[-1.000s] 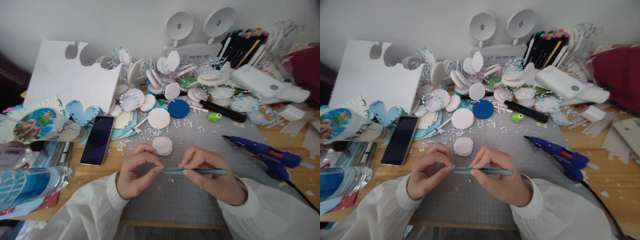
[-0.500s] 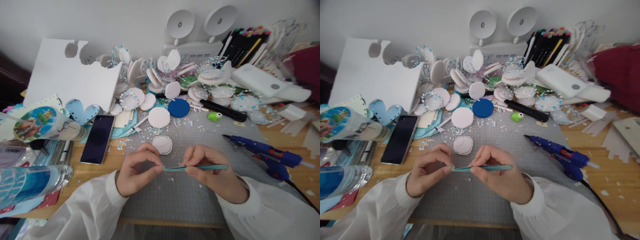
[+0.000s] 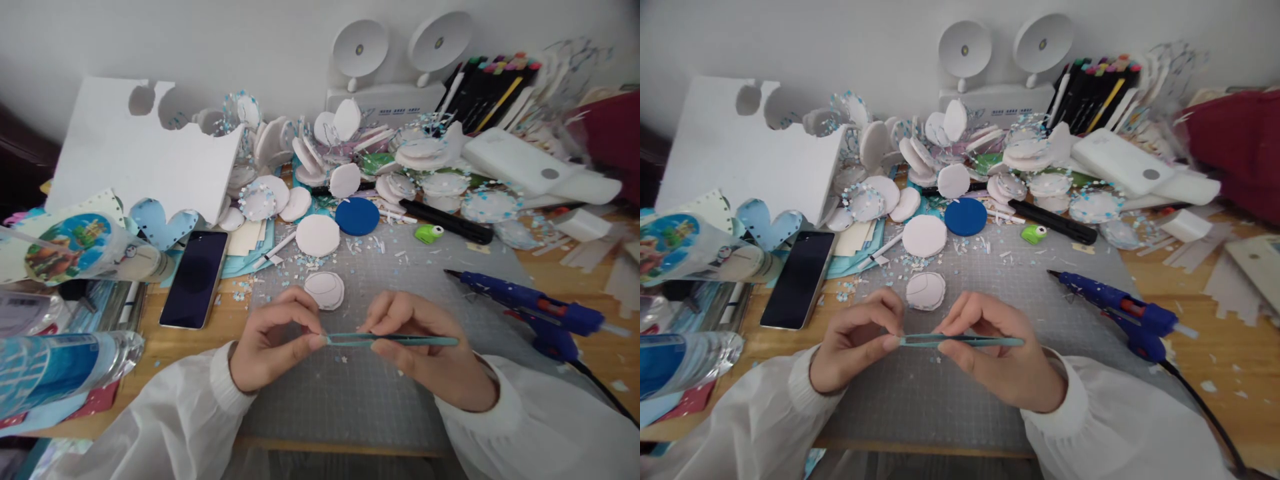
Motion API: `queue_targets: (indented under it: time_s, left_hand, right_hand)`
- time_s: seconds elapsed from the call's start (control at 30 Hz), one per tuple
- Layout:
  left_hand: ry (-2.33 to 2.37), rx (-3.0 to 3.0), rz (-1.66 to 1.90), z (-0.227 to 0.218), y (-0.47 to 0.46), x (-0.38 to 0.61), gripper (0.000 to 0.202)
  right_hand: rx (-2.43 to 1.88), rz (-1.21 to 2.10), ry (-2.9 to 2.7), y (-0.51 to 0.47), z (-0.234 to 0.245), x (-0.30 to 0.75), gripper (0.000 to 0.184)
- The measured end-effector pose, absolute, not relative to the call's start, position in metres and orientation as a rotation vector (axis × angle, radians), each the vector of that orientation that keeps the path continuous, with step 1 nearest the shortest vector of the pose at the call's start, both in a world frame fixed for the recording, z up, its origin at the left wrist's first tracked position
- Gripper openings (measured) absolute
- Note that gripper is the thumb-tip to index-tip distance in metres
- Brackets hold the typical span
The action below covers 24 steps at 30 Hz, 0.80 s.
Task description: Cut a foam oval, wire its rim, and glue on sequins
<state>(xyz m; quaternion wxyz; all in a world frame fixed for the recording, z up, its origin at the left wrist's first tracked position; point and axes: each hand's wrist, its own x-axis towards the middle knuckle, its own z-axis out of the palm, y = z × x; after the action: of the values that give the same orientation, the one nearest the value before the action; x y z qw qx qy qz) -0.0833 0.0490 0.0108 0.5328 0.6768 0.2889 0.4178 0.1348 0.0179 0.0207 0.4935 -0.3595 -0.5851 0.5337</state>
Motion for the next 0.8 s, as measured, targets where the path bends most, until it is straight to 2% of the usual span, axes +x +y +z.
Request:
queue_targets:
  time_s: [0.43,0.8]
  left_hand:
    - [0.675,1.615,0.987,0.013,0.049,-0.085,0.004]
    - [0.805,1.555,1.154,0.001,0.047,-0.092,0.018]
  right_hand:
    - [-0.861,1.425,-1.171,0.019,0.011,0.138,0.012]
    - [-0.911,1.490,-0.774,0.030,0.024,0.145,0.018]
